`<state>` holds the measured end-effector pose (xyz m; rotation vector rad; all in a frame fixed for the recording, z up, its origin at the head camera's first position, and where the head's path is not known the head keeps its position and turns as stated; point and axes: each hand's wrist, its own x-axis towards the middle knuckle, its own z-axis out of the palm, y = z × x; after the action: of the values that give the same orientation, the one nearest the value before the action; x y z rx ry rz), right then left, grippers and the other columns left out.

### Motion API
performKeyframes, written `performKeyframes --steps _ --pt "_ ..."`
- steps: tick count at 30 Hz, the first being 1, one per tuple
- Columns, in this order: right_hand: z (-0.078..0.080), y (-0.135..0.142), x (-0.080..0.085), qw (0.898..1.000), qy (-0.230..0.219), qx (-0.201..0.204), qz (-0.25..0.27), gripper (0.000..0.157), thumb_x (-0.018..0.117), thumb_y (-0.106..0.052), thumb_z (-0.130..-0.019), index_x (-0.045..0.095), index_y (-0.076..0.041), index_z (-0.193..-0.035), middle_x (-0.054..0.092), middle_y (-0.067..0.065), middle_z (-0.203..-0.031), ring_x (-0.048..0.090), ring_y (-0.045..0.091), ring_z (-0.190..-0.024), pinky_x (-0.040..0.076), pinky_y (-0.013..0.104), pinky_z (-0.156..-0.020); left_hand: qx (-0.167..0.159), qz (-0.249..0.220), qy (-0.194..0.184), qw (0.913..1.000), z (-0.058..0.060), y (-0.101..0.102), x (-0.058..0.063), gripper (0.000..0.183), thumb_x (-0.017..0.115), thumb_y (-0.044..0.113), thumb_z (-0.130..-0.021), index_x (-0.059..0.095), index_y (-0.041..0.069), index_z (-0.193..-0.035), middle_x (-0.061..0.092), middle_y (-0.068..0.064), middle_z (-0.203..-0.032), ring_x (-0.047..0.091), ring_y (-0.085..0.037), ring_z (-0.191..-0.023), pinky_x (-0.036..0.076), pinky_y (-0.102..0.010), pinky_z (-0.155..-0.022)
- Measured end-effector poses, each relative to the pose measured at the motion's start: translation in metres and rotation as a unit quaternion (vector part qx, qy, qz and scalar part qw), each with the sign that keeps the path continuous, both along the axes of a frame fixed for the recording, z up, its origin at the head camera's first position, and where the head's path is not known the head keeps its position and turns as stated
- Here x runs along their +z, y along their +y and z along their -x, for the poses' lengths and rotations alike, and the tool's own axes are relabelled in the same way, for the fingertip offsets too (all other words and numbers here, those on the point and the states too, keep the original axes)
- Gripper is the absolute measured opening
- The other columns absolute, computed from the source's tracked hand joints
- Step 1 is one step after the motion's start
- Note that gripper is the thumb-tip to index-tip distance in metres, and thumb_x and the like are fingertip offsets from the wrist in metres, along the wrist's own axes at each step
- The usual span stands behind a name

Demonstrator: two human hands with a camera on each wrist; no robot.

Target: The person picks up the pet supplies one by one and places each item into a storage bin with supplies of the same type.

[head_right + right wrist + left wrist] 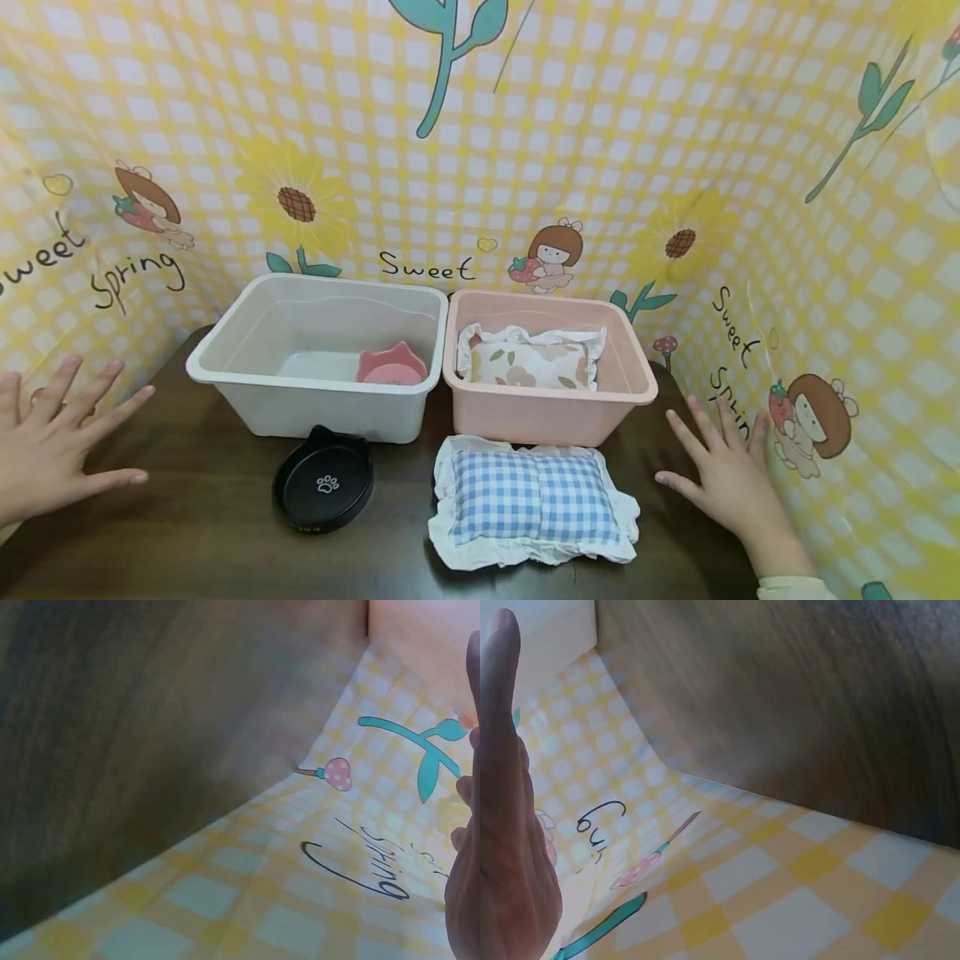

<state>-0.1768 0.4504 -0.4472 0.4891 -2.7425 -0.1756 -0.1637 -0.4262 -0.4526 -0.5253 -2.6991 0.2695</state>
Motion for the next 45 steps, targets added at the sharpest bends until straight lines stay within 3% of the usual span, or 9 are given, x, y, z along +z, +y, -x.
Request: performKeyframes --steps 2,8,19,27,34,45 --pt "-0.001 -0.001 0.005 1.000 0.007 0.000 -0.002 0.104 0.070 -0.069 -0.084 0.018 -0.032 -0.165 0.002 0.002 -0.173 -0.005 0.045 -0.156 -0.023 0.073 -0.111 0.018 0.016 -0.025 0.9994 -0.003 0.002 0.003 0.123 0.058 0.091 -0.073 -0.019 0.047 -0.157 -0.025 -0.010 -0.169 -0.031 -0.044 -0.150 -0.023 -0.075 -0.109" --pt "0.001 -0.006 0.018 1.000 0.026 0.005 -0.015 0.104 0.070 -0.069 -0.083 0.017 -0.033 -0.165 0.004 0.003 -0.173 -0.013 0.037 -0.157 -0.020 0.073 -0.113 0.020 0.012 -0.018 0.9996 -0.007 0.008 0.006 0.124 0.059 0.092 -0.071 -0.017 0.047 -0.158 -0.023 -0.011 -0.169 -0.029 -0.044 -0.151 -0.021 -0.075 -0.110" --pt "0.004 -0.011 0.033 1.000 0.019 -0.006 0.014 0.104 0.072 -0.065 -0.085 0.016 -0.030 -0.165 0.006 0.007 -0.173 -0.015 0.034 -0.157 -0.022 0.072 -0.112 0.045 -0.062 -0.056 0.9955 -0.010 0.017 -0.004 0.114 0.069 0.077 -0.078 0.004 0.040 -0.164 -0.023 -0.006 -0.170 -0.030 -0.034 -0.152 -0.030 -0.068 -0.109" --pt "0.008 -0.016 0.037 0.999 0.008 -0.009 0.051 0.105 0.073 -0.063 -0.085 0.013 -0.030 -0.166 0.003 0.005 -0.173 -0.014 0.033 -0.158 -0.024 0.070 -0.112 0.034 -0.091 -0.070 0.9928 -0.011 0.026 -0.010 0.112 0.072 0.072 -0.080 0.008 0.037 -0.165 -0.019 -0.005 -0.170 -0.032 -0.031 -0.151 -0.032 -0.069 -0.107" --pt "0.010 -0.023 0.040 0.997 0.004 -0.006 0.077 0.106 0.074 -0.060 -0.086 0.012 -0.028 -0.166 0.002 0.006 -0.173 -0.013 0.034 -0.158 -0.022 0.068 -0.114 0.029 -0.112 -0.085 0.9896 -0.013 0.035 -0.014 0.105 0.071 0.067 -0.084 0.013 0.033 -0.165 -0.007 -0.013 -0.172 -0.029 -0.035 -0.152 -0.033 -0.069 -0.104" --pt "0.017 -0.030 0.041 0.991 0.013 0.015 0.130 0.103 0.076 -0.052 -0.087 0.016 -0.023 -0.166 0.015 0.015 -0.171 -0.003 0.039 -0.158 -0.016 0.072 -0.115 0.000 -0.211 -0.147 0.9664 -0.010 0.051 -0.023 0.088 0.070 0.051 -0.094 0.025 0.023 -0.164 0.017 -0.030 -0.166 -0.013 -0.050 -0.154 -0.032 -0.071 -0.104"
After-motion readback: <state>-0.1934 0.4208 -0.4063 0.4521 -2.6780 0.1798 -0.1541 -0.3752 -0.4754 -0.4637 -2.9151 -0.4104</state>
